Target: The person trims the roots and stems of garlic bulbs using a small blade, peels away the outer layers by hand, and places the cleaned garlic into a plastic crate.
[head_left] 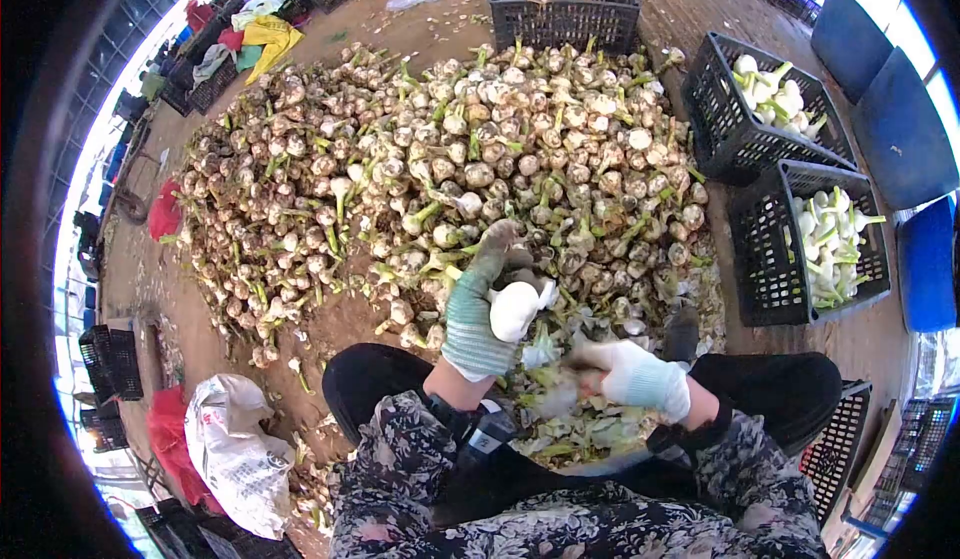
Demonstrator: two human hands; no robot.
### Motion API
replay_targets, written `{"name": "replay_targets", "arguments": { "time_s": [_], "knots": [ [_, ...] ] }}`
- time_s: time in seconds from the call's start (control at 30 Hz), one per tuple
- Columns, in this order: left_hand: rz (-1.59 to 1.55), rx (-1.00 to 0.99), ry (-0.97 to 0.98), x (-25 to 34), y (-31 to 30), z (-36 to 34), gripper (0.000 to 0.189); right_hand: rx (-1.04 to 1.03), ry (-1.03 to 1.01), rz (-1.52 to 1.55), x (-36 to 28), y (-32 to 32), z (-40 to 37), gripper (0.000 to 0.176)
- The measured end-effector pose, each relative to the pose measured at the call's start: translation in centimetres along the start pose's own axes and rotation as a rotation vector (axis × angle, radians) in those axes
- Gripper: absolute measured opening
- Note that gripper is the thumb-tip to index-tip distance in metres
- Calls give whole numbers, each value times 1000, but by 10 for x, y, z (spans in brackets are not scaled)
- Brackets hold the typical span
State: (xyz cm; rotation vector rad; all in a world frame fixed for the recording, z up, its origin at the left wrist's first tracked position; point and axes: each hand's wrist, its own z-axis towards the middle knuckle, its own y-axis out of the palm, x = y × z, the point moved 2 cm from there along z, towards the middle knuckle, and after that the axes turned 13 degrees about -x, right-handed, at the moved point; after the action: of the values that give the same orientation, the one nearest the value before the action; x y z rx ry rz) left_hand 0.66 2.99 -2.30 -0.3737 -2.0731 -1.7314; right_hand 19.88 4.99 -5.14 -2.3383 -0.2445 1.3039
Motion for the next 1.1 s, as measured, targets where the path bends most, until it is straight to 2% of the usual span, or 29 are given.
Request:
{"name": "replay_targets", "arguments": {
  "time_s": [0.03, 0.07, 0.1, 0.13, 0.17, 0.23, 0.27, 0.3, 0.37, 0.4, 0.43, 0.47, 0.5, 0.53, 0.57, 0.6, 0.63, 0.67, 0.7, 0.73, 0.77, 0.8, 0.83, 0.87, 0.9, 0.97, 1.03, 1.07, 1.1],
  "knots": [
    [6, -10, 2, 1, -4, 3, 37, -174, 181, -232, 16, 2, -2, 39],
    [-119, -46, -45, 1, -7, 6, 37, -140, 409, -436, 28, 1, -3, 51],
    [-248, -76, -90, -1, -9, 6, 38, 11, 351, -320, 14, -17, -7, 57],
    [-213, -138, -103, -2, -6, 4, 39, 212, 93, 101, 11, -22, -4, 58],
    [-132, 25, -82, -6, -7, 2, 40, 412, -161, 531, 8, -23, -3, 59],
    [-131, -38, -142, -19, -12, 5, 42, 569, -276, 199, -48, -49, -9, 60],
    [-83, -112, -202, -20, -6, 3, 43, 597, -326, 160, -65, -53, -10, 57],
    [-59, -128, -214, -25, -22, 2, 45, 597, -393, 296, -53, -40, 7, 50],
    [23, -67, -93, -19, 5, 6, 44, 580, -365, 280, -62, -22, 3, 41],
    [-77, 19, -35, -21, -10, 12, 43, 308, -446, 165, -65, -9, 0, 40],
    [-68, -31, 3, -15, -6, 13, 41, 32, -504, 54, -64, 5, -6, 39],
    [-47, -4, -15, -10, -1, 12, 41, 19, -366, 44, -56, 12, -8, 42],
    [-26, 32, -30, -9, 4, 9, 40, 4, -211, 187, -28, 7, -4, 59],
    [67, 91, -8, -12, 9, 6, 40, 200, -198, 240, -16, -3, -2, 67],
    [164, 76, 52, -23, 0, 8, 37, 395, -197, 285, -10, -14, -1, 75],
    [204, 54, -15, -29, 6, 5, 35, 327, -461, 752, -16, -14, 3, 83],
    [247, 37, -89, -36, 14, -1, 35, 351, -559, 912, -29, -15, 8, 76],
    [467, 100, -123, -41, 24, 3, 40, 315, -440, 856, -25, -9, 13, 69],
    [710, -68, 134, -56, -6, 3, 48, 279, -326, 795, -19, -3, 18, 62],
    [512, -181, 52, -63, -39, 20, 49, 198, -409, 1271, -14, -6, 20, 49],
    [310, -284, -24, -63, -59, 31, 51, 315, -246, 1259, 2, -17, 16, 43],
    [538, -31, 176, -50, -39, 23, 32, 307, -478, 1442, 36, -30, 15, 38],
    [355, 56, 238, -33, -30, 25, 37, 408, -642, 1778, 51, -55, 1, 38],
    [398, 173, 189, -19, -19, 18, 34, 515, -797, 2116, 64, -79, -17, 40],
    [439, 290, 137, -9, -10, 11, 32, 697, -850, 1572, 74, -101, -44, 39],
    [288, 285, 89, -4, -9, 8, 29, 1068, -997, 1700, 71, -132, -56, 39],
    [309, 248, 32, -10, -7, 10, 28, 891, -732, 1513, 107, -136, -32, 46],
    [367, 291, 7, -15, -10, 13, 28, 825, -508, 1230, 172, -134, -4, 53],
    [365, 291, 10, -18, -14, 15, 28, 827, 92, 875, 158, -133, 18, 56]
  ]
}}
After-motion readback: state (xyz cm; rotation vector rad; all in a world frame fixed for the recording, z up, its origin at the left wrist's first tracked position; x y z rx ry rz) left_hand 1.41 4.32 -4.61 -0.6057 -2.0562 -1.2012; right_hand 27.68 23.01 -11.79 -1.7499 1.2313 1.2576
